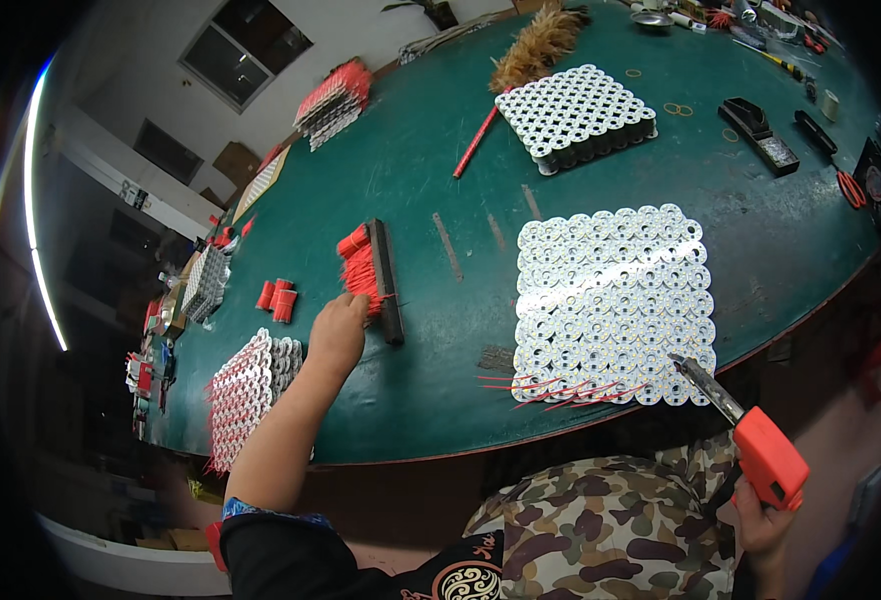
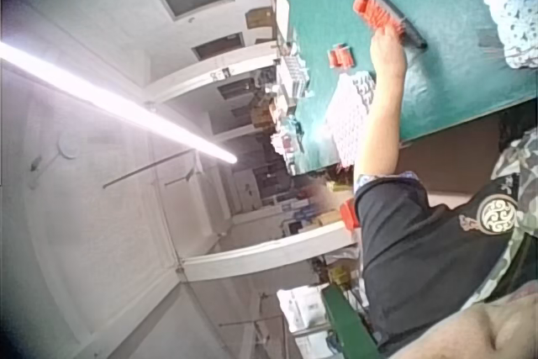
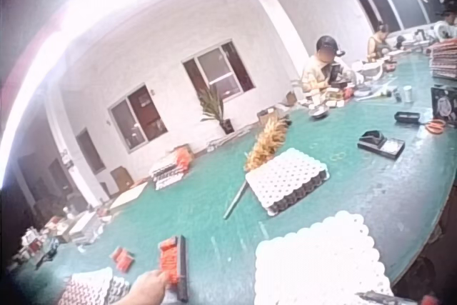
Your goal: The person solders wiring to LED light panels on an assembly table. This is done by hand with a soldering iron and solder wire.
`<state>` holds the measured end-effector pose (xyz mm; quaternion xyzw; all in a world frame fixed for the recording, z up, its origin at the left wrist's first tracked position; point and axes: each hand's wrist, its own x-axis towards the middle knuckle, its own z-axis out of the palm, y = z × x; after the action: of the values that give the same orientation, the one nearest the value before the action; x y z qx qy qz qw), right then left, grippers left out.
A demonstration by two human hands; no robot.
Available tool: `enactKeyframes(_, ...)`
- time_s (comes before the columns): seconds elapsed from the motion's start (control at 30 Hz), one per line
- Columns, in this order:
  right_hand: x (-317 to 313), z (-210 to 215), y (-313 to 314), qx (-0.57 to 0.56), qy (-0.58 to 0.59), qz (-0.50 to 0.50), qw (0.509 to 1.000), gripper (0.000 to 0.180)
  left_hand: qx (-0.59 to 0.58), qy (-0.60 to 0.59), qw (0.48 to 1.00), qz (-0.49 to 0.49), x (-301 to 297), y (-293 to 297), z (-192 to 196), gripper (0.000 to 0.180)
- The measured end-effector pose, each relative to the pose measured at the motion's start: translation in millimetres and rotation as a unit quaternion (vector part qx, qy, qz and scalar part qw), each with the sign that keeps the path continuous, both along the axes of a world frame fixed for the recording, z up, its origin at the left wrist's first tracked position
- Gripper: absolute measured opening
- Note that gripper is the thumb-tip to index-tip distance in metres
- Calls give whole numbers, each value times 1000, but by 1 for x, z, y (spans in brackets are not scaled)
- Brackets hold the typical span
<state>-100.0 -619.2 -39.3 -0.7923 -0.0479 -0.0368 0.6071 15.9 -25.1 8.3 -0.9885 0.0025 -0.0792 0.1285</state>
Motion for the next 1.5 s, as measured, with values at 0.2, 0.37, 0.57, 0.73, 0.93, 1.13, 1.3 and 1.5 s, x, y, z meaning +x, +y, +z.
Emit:
enactKeyframes(0.2,-1,0,0,3,-6,-2,1000,29,59,-10,998,-18,-3,-5,2,22)
enactKeyframes(0.37,-2,0,-3,-1,1,8,1000,29,69,1,997,-26,-4,-13,3,28)
enactKeyframes(0.57,-2,4,1,-3,2,-3,1000,28,68,-18,997,-38,-3,-10,-2,21)
enactKeyframes(0.73,1,3,-1,-31,-14,-4,999,28,70,-7,997,-25,-1,-9,-2,18)
enactKeyframes(0.93,1,-9,-13,-119,-105,47,986,31,58,-41,996,-45,0,-5,-2,19)
enactKeyframes(1.13,6,-4,-11,-137,-133,58,980,32,30,-31,999,-17,0,2,1,14)
enactKeyframes(1.3,3,-6,-13,-149,-130,48,979,32,40,2,999,-15,-2,-7,7,19)
enactKeyframes(1.5,3,-7,-16,-116,-109,61,985,32,19,-14,998,-58,-10,-2,7,40)
